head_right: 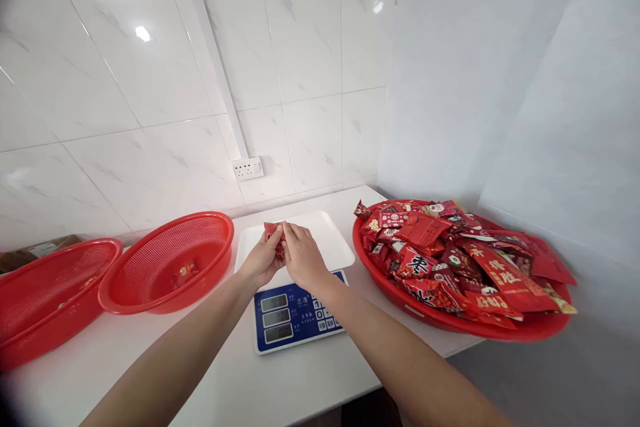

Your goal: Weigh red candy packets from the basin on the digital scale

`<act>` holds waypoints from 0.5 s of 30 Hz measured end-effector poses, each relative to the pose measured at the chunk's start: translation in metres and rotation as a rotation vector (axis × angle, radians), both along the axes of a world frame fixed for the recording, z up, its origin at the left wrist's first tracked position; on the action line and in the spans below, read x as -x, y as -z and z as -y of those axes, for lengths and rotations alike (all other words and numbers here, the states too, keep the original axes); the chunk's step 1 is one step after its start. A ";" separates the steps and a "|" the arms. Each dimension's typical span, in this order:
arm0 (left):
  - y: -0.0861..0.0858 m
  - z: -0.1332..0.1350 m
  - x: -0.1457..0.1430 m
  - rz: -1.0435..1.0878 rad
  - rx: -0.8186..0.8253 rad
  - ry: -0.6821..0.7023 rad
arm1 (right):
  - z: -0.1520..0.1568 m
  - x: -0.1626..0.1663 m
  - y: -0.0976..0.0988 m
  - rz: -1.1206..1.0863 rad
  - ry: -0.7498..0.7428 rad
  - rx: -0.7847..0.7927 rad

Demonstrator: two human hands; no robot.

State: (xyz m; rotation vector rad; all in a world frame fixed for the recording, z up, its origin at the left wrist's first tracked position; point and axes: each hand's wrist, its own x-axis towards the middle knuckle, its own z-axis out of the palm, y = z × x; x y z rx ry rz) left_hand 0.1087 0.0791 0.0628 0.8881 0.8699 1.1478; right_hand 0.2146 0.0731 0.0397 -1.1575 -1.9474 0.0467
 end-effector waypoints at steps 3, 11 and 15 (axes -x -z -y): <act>-0.003 0.002 0.009 0.001 -0.018 -0.044 | -0.002 0.005 -0.001 -0.049 -0.092 -0.007; -0.016 0.003 0.025 -0.032 -0.132 -0.164 | 0.001 0.023 -0.023 -0.110 -0.191 0.046; -0.013 0.003 0.024 0.012 -0.139 -0.195 | 0.002 0.034 -0.022 -0.069 -0.174 0.072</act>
